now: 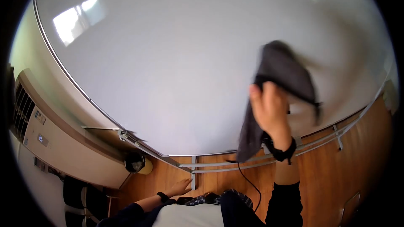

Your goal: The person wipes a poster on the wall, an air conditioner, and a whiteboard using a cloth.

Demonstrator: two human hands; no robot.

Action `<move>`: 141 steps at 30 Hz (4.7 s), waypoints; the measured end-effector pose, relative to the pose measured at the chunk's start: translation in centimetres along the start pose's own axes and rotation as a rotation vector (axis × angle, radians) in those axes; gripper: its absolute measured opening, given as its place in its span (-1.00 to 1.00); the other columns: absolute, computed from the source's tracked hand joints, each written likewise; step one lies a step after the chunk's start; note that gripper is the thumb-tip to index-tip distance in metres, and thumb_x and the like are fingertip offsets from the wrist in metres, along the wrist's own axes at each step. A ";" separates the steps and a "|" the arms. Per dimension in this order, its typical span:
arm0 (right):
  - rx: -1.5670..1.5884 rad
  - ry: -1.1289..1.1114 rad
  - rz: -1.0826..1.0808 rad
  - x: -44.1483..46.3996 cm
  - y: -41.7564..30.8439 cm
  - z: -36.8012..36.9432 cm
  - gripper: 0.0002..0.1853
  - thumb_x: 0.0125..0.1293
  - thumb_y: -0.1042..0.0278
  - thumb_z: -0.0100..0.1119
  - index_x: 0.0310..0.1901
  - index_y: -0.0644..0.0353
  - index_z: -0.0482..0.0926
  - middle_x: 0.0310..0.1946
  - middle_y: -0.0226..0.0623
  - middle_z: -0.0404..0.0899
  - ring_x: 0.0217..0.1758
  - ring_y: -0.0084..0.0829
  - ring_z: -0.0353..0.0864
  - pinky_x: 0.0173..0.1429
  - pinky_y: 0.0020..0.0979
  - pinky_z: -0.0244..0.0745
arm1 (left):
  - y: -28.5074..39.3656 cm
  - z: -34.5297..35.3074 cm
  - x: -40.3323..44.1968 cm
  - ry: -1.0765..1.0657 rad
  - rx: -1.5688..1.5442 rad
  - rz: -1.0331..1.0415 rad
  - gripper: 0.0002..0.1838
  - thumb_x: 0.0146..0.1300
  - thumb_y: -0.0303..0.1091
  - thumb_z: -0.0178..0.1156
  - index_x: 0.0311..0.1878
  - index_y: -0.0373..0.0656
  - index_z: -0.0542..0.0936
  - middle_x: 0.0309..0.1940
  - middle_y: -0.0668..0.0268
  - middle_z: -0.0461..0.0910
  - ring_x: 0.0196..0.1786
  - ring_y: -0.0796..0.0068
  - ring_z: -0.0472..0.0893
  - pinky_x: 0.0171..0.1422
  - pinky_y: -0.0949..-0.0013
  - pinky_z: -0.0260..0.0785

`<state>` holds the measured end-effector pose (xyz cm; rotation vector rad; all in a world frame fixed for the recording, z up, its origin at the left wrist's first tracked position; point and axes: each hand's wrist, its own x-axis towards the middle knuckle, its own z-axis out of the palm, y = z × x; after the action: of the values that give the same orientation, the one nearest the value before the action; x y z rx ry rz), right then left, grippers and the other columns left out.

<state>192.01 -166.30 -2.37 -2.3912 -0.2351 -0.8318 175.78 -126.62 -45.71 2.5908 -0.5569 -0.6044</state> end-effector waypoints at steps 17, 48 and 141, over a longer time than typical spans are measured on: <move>0.025 0.354 -0.497 13.3 -14.7 -7.8 -0.53 0.34 -0.04 0.06 0.03 0.23 0.52 -0.11 -0.03 0.61 -0.06 -0.08 0.61 0.02 -0.15 0.47 | 26.3 -35.0 1.8 0.742 -0.733 0.559 -0.82 0.37 -0.48 0.01 0.01 -0.21 0.35 -0.55 0.28 0.50 -0.60 0.54 0.47 -0.49 0.43 0.34; -0.368 0.386 -0.975 6.1 -19.6 -1.2 -0.70 0.03 0.26 0.22 -0.14 0.06 0.60 -0.10 -0.26 0.60 0.02 -0.15 0.54 0.15 -0.23 0.44 | 17.6 -32.8 -2.3 0.630 -1.033 0.712 -0.59 0.20 -0.75 -0.30 0.10 -0.35 0.34 -0.33 0.10 0.60 -0.32 0.36 0.64 -0.17 0.39 0.51; 0.969 -0.264 -0.281 -4.2 -9.2 16.1 -0.53 0.32 0.35 0.06 0.25 0.16 0.29 0.06 -0.42 0.54 0.08 -0.55 0.52 0.25 -0.48 0.41 | 13.2 -25.6 5.2 1.295 0.269 0.514 -0.34 -0.27 -0.50 0.25 0.09 -0.08 0.48 -0.10 0.11 0.40 -0.01 0.01 0.32 0.18 0.02 0.04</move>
<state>193.72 -149.35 -10.70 -1.5420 -0.8716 -0.3602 188.89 -132.18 -20.15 2.2601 -0.7595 1.2862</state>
